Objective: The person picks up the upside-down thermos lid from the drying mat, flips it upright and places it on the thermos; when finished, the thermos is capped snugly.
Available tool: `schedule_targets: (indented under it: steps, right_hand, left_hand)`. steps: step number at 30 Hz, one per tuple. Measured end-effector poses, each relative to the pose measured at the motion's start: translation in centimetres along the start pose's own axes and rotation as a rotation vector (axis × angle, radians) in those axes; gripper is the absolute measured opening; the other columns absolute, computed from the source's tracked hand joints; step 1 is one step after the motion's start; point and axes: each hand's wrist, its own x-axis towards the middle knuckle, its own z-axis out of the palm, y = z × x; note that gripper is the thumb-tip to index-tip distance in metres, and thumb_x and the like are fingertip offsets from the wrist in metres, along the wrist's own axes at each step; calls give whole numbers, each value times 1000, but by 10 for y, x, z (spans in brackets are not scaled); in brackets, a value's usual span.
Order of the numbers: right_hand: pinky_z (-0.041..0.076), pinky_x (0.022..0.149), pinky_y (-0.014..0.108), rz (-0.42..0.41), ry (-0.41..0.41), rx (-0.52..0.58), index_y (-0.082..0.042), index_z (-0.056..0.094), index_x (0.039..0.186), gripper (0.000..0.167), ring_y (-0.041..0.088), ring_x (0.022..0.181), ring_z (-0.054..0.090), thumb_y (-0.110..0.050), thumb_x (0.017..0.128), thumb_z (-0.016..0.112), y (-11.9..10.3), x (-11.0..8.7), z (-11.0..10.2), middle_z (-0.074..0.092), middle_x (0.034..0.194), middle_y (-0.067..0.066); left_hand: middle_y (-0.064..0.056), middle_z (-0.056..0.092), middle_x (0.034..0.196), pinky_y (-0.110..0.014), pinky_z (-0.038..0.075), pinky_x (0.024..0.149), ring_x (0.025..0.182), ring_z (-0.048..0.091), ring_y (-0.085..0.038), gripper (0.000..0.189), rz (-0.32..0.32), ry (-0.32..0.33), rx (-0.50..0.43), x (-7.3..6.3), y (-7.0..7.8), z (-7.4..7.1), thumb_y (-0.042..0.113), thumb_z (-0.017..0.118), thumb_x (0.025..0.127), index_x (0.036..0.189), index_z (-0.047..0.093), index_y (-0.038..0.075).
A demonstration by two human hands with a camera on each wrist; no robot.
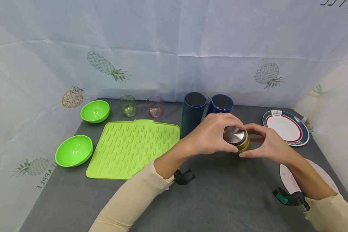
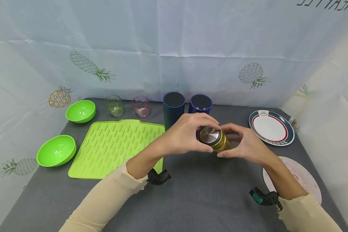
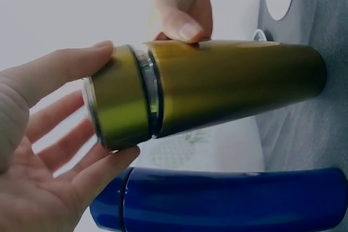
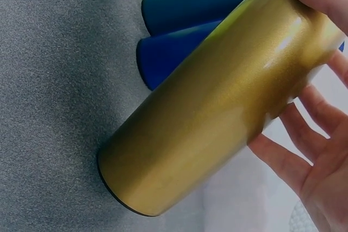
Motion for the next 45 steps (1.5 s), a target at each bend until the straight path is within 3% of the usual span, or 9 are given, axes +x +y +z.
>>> schedule_targets:
  steps: [6, 12, 16, 22, 27, 33, 41, 45]
  right_hand:
    - [51, 92, 8, -10, 6, 3, -18, 62, 131, 67, -5, 109, 62, -9, 70, 91, 1, 0, 0, 66, 119, -15]
    - [50, 92, 8, -1, 2, 3, -20, 62, 130, 67, -4, 109, 62, -10, 70, 91, 1, 0, -1, 67, 119, -15]
    - [50, 92, 8, 2, 2, 4, -19, 62, 131, 68, -5, 109, 62, -10, 70, 91, 1, -1, 0, 67, 118, -15]
    - [50, 92, 8, 1, -4, 3, -19, 62, 131, 68, -5, 109, 62, -11, 70, 91, 1, -2, -1, 67, 119, -15]
    - [49, 93, 7, 15, -8, -1, -19, 61, 133, 70, -6, 110, 61, -12, 71, 91, 0, -2, -1, 66, 120, -15]
    - [49, 93, 6, 15, 0, 14, -16, 60, 134, 71, -7, 111, 60, -10, 71, 91, 0, -2, -1, 65, 120, -16]
    - [49, 94, 8, 12, -6, 6, -21, 62, 132, 70, -5, 112, 60, -11, 71, 92, -1, -2, 1, 66, 121, -14]
    - [49, 94, 8, 11, -7, -1, -21, 63, 131, 68, -4, 111, 61, -11, 70, 92, 0, -1, 0, 67, 120, -14]
  left_hand:
    - [4, 69, 121, -14, 48, 84, 108, 62, -11, 52, -89, 70, 100, 0, 5, 4, 36, 90, 75, 121, 73, 18]
    - [9, 66, 117, -10, 47, 83, 104, 57, -5, 52, -96, 76, 180, 0, 8, 6, 44, 90, 74, 117, 72, 21]
    - [8, 65, 120, -9, 45, 87, 108, 58, -4, 49, -44, 25, 145, 1, 5, 5, 37, 90, 77, 119, 72, 19]
    - [2, 66, 131, -15, 44, 98, 120, 60, -11, 46, 58, -74, 13, 3, -3, -1, 18, 88, 80, 123, 73, 15]
    - [1, 65, 137, -14, 43, 101, 126, 59, -12, 50, 69, -102, -36, 4, -6, -2, 13, 85, 81, 129, 70, 14]
    - [3, 65, 136, -10, 46, 94, 121, 60, -8, 62, 5, -77, 30, 3, -4, 1, 21, 86, 81, 138, 63, 16]
    - [9, 68, 115, -12, 46, 82, 100, 60, -2, 55, -65, 23, 169, 1, 1, 5, 38, 88, 76, 126, 70, 22]
    - [10, 67, 109, -11, 45, 80, 96, 58, -2, 56, -102, 69, 181, -1, 3, 7, 44, 88, 74, 121, 69, 21]
